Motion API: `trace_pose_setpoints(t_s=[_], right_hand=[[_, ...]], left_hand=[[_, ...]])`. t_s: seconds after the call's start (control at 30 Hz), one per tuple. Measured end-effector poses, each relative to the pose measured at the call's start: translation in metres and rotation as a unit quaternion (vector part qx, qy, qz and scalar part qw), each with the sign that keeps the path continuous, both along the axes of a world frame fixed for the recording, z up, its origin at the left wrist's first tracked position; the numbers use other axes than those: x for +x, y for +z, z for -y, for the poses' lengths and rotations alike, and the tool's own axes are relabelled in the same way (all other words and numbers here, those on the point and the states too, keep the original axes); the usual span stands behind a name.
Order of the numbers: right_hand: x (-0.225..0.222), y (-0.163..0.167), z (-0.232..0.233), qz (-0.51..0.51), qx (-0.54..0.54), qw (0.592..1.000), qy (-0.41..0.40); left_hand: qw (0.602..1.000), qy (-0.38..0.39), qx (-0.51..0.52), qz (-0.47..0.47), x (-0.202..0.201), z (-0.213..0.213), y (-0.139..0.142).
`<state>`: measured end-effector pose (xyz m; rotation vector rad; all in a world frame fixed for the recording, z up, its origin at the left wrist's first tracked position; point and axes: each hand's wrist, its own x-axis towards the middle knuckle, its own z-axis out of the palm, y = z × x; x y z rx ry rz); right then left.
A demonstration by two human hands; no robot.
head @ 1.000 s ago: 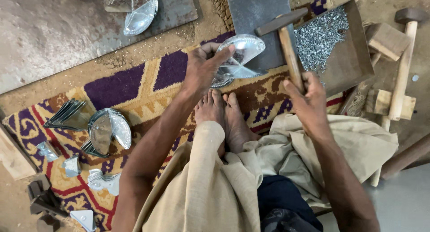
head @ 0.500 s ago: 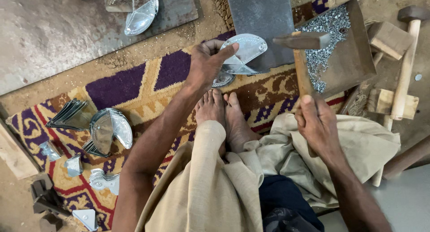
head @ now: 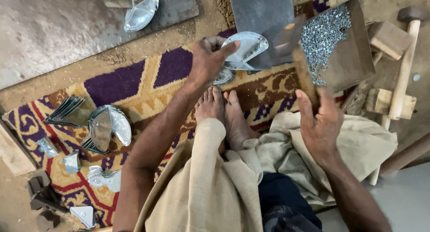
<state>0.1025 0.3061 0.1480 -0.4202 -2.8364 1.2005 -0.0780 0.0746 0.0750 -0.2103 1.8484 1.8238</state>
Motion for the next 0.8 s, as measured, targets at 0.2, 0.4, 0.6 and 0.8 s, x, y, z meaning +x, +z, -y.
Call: trace_pose_setpoints(t_s=[0.2, 0.4, 0.6, 0.8], right_hand=[[-0.017, 0.021, 0.006, 0.139, -0.184, 0.972, -0.053], [0.005, 0.047, -0.003, -0.090, -0.253, 0.963, 0.013], [-0.006, -0.025, -0.018, -0.004, -0.066, 0.993, 0.093], [-0.001, -0.068, -0.006, 0.208, -0.333, 0.914, -0.098]], left_hand=[[0.999, 0.009, 0.001, -0.040, -0.007, 0.002, 0.001], [0.999, 0.011, -0.015, 0.027, -0.004, 0.008, 0.005], [0.999, 0.005, 0.007, -0.054, -0.006, 0.006, 0.002], [0.997, 0.004, 0.027, 0.075, -0.003, 0.014, 0.007]])
